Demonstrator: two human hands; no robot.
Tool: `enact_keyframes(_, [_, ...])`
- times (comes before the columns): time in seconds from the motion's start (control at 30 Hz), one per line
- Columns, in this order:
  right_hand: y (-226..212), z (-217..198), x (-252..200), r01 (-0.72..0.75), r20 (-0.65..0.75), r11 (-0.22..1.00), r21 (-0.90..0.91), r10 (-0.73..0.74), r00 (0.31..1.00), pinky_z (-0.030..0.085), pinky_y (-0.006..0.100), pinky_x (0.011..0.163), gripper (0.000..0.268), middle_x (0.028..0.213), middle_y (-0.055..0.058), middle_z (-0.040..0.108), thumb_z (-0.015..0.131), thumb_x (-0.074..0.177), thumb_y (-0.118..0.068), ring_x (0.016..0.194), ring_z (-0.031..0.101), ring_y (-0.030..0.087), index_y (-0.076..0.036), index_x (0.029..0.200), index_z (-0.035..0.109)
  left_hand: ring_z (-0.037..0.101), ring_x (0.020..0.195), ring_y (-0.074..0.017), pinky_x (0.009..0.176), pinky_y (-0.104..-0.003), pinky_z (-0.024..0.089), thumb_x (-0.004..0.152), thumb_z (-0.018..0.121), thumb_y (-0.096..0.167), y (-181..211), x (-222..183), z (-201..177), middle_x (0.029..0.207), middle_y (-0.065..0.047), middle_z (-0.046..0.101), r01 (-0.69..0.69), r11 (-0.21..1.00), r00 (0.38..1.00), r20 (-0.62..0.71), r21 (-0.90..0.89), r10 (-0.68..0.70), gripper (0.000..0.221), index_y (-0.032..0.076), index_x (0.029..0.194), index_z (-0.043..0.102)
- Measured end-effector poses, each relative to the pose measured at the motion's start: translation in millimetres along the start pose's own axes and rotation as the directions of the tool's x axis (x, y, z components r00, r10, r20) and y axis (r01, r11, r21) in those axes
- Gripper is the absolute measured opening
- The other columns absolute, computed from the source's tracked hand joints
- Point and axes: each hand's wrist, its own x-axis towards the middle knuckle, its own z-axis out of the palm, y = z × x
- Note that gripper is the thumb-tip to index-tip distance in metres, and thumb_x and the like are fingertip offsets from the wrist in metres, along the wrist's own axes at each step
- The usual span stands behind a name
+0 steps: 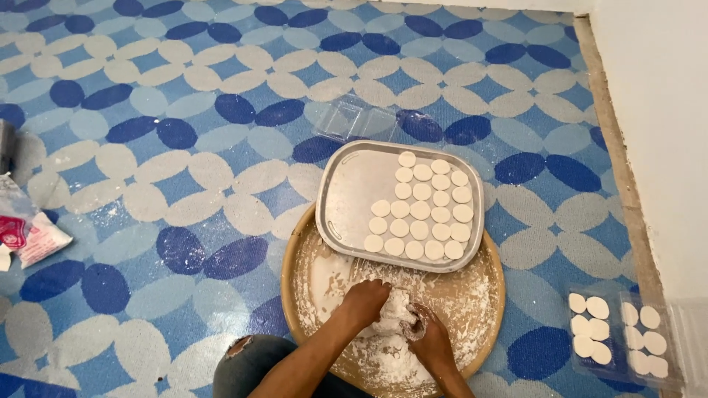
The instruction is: Manually portioning dough, rolling it into small discs, and arranging them on a metal tray.
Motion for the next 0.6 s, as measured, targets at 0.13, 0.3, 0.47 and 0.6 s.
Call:
enact_keyframes(0.13, [22,12,10,0.079,-0.062,0.996,-0.032,-0.081,0.995,0.065,0.039,0.094,0.067,0.123,0.009,0.072,0.087,0.077,-0.019,0.107,0.072,0.025,-0.015,0.138,0.06,0.07,0.08,-0.0344,0.073,-0.044,0.059,0.068,0.089,0.004,-3,-5,4,0.094,-0.018,0.07,0.007,1.0,1.0,-0.024,-0.013,-0.008,0.045,-0.002,0.107,0.067])
enact_keyframes(0.3, [13,1,5,0.011,0.003,0.996,0.089,-0.012,1.0,0.071,0.03,0.072,0.057,0.113,0.008,0.074,0.08,0.08,-0.008,0.087,0.077,0.02,-0.015,0.133,0.063,0.071,0.081,-0.0322,0.072,-0.042,0.06,0.069,0.09,0.006,-3,-3,9,0.095,-0.018,0.071,0.015,1.0,1.0,-0.022,0.02,-0.015,0.053,-0.001,0.115,0.066])
enact_keyframes(0.47, [5,-14,6,-0.014,0.054,0.99,0.141,0.007,0.999,0.069,0.025,0.061,0.051,0.11,0.009,0.075,0.08,0.084,-0.018,0.076,0.077,0.016,-0.015,0.133,0.065,0.071,0.079,-0.0314,0.07,-0.041,0.062,0.071,0.09,0.006,-1,-4,6,0.095,-0.018,0.071,0.008,0.999,1.0,-0.005,0.039,-0.008,0.057,-0.002,0.121,0.062])
enact_keyframes(0.6, [5,-26,16,-0.131,0.124,0.985,0.115,0.117,0.985,0.055,0.026,0.061,0.043,0.083,0.003,0.073,0.082,0.086,-0.03,0.069,0.064,0.012,-0.015,0.125,0.072,0.069,0.084,-0.0325,0.072,-0.043,0.06,0.072,0.089,0.007,-3,-6,5,0.098,-0.018,0.07,0.004,1.0,1.0,-0.01,0.031,-0.004,0.061,0.0,0.125,0.06])
